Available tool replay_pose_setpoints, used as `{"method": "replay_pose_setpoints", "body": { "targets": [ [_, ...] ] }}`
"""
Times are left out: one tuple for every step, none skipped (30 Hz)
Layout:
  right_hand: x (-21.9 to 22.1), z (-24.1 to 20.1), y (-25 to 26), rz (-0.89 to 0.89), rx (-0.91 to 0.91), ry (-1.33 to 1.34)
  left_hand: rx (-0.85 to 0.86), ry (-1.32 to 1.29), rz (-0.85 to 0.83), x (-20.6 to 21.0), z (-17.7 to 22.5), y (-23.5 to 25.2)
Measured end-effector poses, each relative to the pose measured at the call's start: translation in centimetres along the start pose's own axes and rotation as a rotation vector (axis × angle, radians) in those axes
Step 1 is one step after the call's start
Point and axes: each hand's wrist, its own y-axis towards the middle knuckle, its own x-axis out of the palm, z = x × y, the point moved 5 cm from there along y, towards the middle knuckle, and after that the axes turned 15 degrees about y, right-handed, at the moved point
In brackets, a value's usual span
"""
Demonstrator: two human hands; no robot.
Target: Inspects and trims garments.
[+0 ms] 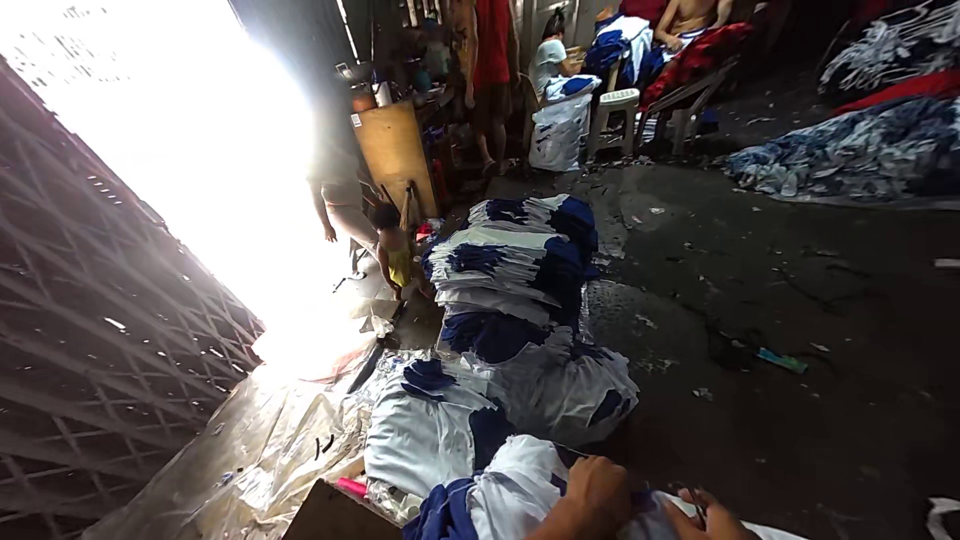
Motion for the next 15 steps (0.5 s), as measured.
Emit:
{"method": "replay_pose_setpoints", "body": {
  "targets": [
    [-0.2,-0.3,-0.3,0.018,0.000,-0.018,-0.007,-0.036,0.093,-0.6,0.0,-0.9],
    [-0.3,-0.8,-0.5,0.026,0.004,-0.034,-0.022,-0.061,0.220,-1.7,-0.1,-1.8],
    [-0.2,-1.3,-0.6,0.025,0.022,-0.047,-0.041,-0.073,0.348,-2.8,-0.3,-2.7],
    [-0.1,-1.9,-0.8,0.034,0.039,-0.063,-0.048,-0.083,0.460,-3.6,-0.4,-3.6],
    [-0.1,-2.3,-0.9,0.051,0.046,-0.082,-0.049,-0.098,0.554,-4.0,-0.3,-4.6],
    [-0.3,-2.8,-1.0,0.055,0.053,-0.090,-0.051,-0.105,0.630,-4.1,-0.2,-5.6],
    [-0.7,-3.2,-1.3,0.053,0.059,-0.086,-0.049,-0.115,0.701,-4.1,-0.1,-6.3],
    [-1.1,-3.6,-1.6,0.057,0.060,-0.058,-0.044,-0.125,0.757,-4.2,0.0,-7.0],
    [-1.4,-3.8,-1.9,0.078,0.050,-0.017,-0.036,-0.135,0.791,-4.2,0.0,-7.4],
    [-1.7,-3.8,-2.2,0.115,0.031,0.027,-0.033,-0.150,0.798,-4.2,0.0,-7.7],
    [-1.9,-3.6,-2.4,0.148,0.011,0.074,-0.031,-0.178,0.794,-4.2,0.0,-7.9],
    [-1.9,-3.3,-2.6,0.176,-0.006,0.128,-0.031,-0.218,0.779,-4.1,-0.1,-8.1],
    [-1.9,-3.0,-2.9,0.199,-0.017,0.179,-0.032,-0.265,0.760,-4.2,-0.3,-8.4],
    [-1.9,-2.6,-3.2,0.225,-0.032,0.221,-0.026,-0.317,0.742,-4.2,-0.5,-8.5],
    [-2.0,-2.4,-3.4,0.246,-0.056,0.256,-0.016,-0.375,0.701,-4.2,-0.6,-8.5]
  ]
}}
